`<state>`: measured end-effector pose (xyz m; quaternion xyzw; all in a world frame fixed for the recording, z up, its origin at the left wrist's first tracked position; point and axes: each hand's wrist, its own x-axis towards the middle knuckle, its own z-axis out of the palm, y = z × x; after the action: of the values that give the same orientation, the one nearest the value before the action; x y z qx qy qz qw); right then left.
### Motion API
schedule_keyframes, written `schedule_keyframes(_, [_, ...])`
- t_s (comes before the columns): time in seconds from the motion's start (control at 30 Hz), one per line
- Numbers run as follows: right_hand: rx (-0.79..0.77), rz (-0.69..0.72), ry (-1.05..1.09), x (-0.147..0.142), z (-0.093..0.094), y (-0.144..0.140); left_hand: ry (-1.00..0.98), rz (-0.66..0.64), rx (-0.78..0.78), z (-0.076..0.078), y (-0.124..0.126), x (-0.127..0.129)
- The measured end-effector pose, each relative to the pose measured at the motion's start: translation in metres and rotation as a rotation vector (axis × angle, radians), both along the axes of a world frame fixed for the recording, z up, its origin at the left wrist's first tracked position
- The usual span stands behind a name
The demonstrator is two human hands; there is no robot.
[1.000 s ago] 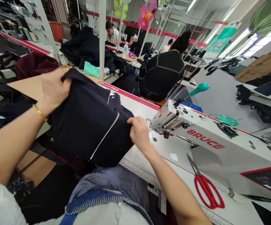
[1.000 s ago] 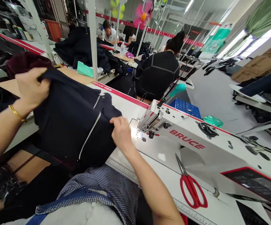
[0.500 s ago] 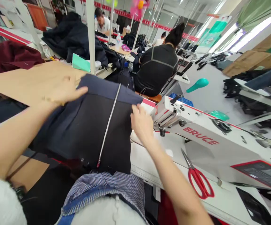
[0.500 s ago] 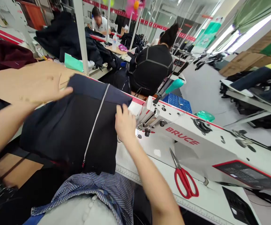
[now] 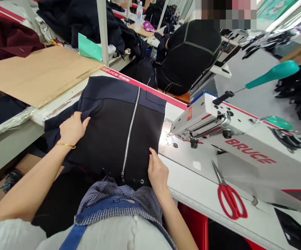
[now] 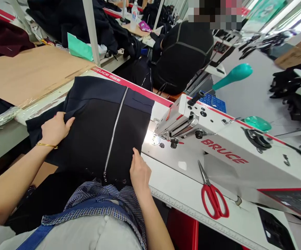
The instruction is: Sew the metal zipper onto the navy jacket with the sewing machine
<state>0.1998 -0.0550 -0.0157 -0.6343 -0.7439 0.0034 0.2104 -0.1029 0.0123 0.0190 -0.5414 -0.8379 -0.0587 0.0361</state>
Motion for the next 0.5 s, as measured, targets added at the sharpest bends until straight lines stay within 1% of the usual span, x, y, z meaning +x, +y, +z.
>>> schedule_keyframes(0.13, [-0.038, -0.038, 0.024, 0.022, 0.009, 0.002, -0.031, 0.004, 0.014, 0.003, -0.005, 0.002])
schedule_keyframes(0.2, [-0.061, -0.060, 0.021, 0.031, 0.015, -0.007, -0.059, 0.006, -0.010, 0.003, -0.015, 0.008])
schedule_keyframes(0.3, [-0.110, -0.151, 0.009, 0.050, 0.019, -0.036, -0.115, -0.014, -0.040, -0.005, -0.044, 0.015])
schedule_keyframes(0.37, [-0.192, -0.223, 0.004, 0.066, 0.018, -0.059, -0.192, -0.054, -0.047, -0.013, -0.065, 0.016])
schedule_keyframes(0.43, [-0.289, -0.259, 0.033, 0.079, 0.020, -0.072, -0.289, -0.087, 0.001, -0.016, -0.076, 0.012])
schedule_keyframes(0.5, [-0.351, -0.259, 0.112, 0.086, 0.024, -0.066, -0.369, -0.092, 0.098, -0.011, -0.072, 0.006])
